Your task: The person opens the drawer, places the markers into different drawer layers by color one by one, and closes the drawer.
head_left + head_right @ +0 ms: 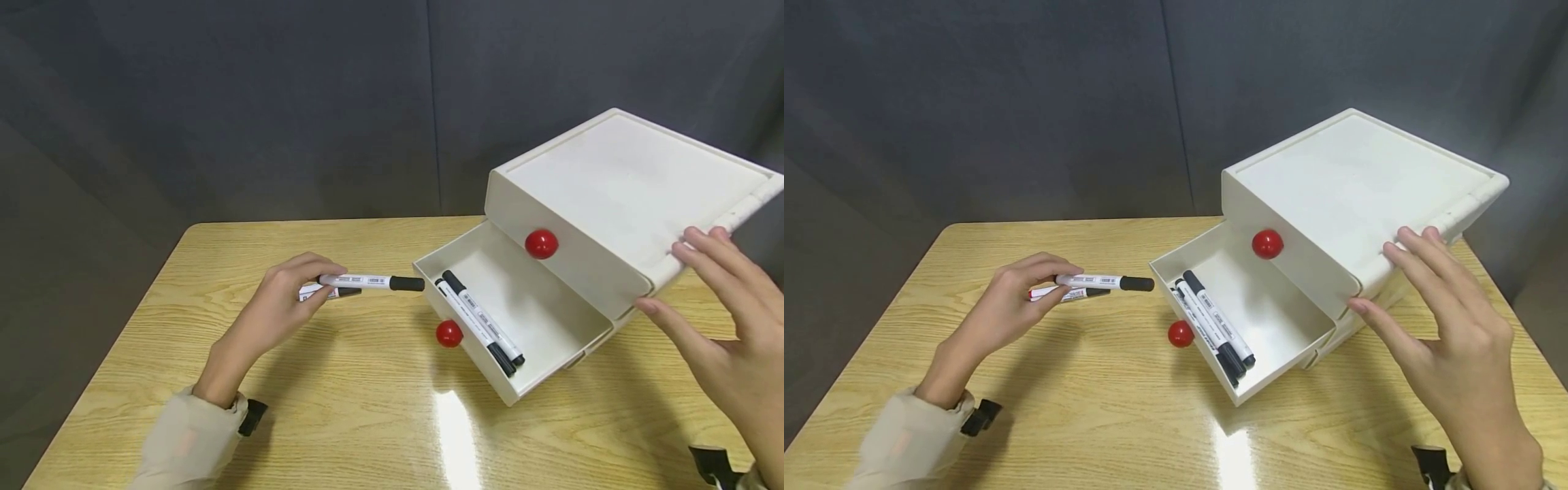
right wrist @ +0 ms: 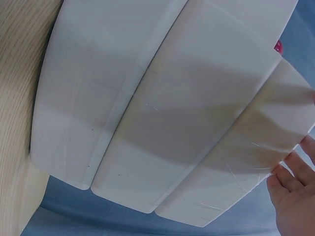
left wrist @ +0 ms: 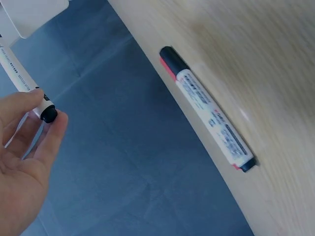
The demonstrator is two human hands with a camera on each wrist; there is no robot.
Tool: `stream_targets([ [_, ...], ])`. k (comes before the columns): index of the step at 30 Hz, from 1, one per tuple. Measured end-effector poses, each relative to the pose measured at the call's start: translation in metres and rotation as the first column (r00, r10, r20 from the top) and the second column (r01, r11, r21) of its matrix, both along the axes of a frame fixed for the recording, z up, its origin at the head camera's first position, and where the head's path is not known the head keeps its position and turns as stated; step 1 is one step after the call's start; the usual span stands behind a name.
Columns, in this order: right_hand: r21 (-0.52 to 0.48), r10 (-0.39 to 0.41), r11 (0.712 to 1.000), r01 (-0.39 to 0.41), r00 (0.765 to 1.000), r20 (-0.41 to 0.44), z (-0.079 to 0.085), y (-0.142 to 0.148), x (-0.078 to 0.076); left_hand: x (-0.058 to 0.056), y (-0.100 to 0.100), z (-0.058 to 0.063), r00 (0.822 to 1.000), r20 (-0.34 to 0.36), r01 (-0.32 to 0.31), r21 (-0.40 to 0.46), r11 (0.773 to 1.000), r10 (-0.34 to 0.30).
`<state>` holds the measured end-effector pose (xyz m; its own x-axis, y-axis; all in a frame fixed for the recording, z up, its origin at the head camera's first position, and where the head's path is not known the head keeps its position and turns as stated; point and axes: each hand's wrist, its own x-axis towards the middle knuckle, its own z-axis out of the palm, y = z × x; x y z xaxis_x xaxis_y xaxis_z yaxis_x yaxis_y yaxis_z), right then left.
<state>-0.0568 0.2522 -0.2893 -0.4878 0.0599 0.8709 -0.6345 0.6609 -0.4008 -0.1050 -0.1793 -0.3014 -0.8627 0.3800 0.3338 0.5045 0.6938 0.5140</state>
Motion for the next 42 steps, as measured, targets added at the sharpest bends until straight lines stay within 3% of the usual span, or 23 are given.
stream_targets([
  [5, 0.008, 0.008, 1.0, -0.008, 1.0, -0.013, -0.001, 0.001, -0.001, -0.002, 0.009, 0.005, 1.0, -0.009, 0.026, 0.004, 1.0, -0.026],
  [16, 0.023, 0.009, 1.0, -0.009, 1.0, -0.007, -0.002, 0.002, -0.002, -0.004, 0.025, 0.016, 0.99, -0.107, 0.09, -0.006, 0.996, -0.09],
  [33, 0.047, -0.001, 0.999, 0.001, 1.0, 0.01, -0.007, 0.007, -0.004, -0.011, 0.054, 0.03, 0.98, -0.107, 0.164, -0.054, 0.985, -0.169],
  [42, 0.039, 0.001, 0.999, -0.002, 1.0, 0.01, -0.006, 0.005, -0.003, -0.017, 0.07, 0.035, 0.964, -0.134, 0.219, -0.094, 0.971, -0.231],
])
